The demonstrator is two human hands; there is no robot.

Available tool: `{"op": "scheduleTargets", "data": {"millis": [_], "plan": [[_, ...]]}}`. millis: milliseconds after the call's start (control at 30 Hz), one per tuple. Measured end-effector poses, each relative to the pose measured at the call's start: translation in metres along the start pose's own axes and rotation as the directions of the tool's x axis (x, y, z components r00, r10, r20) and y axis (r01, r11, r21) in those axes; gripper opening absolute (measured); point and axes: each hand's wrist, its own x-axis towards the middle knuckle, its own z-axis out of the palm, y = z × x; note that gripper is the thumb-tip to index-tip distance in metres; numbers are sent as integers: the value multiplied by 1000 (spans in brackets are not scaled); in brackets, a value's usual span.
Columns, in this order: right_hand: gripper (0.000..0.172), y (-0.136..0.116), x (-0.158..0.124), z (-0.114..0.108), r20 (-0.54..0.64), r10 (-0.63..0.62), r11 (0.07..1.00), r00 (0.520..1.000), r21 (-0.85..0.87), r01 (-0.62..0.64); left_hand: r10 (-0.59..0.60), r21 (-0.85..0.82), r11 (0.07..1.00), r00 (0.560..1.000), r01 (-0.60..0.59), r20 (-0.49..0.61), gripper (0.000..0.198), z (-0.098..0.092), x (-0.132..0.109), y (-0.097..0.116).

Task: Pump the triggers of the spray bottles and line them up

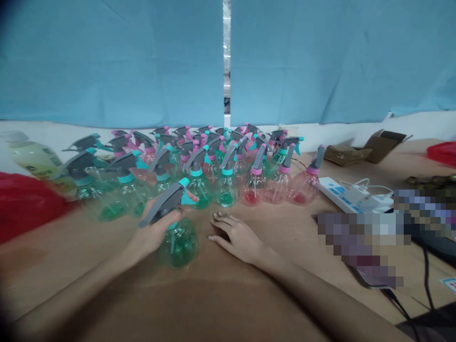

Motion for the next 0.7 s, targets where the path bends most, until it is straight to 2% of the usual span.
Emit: {"op": "scheduleTargets", "data": {"millis": [200, 333, 500, 700], "plan": [[48, -1, 0, -1, 4, 3, 1000, 1000, -1, -3, 34, 41, 999, 999, -35, 26, 16, -1, 2, 4], [48, -1, 0, 0, 5, 2, 1000, 1000, -8, -2, 69, -11, 998, 996, -68, 50, 14, -2, 3, 4], [48, 2, 0, 2, -5, -8, 1000, 1000, 0, 8, 38, 8, 999, 998, -38, 41, 10, -3, 4, 1], [47, 3, 0, 3, -11, -15, 1000, 1000, -5, 15, 9, -8, 1000, 1000, -9, 8, 24, -2, 2, -5]]}}
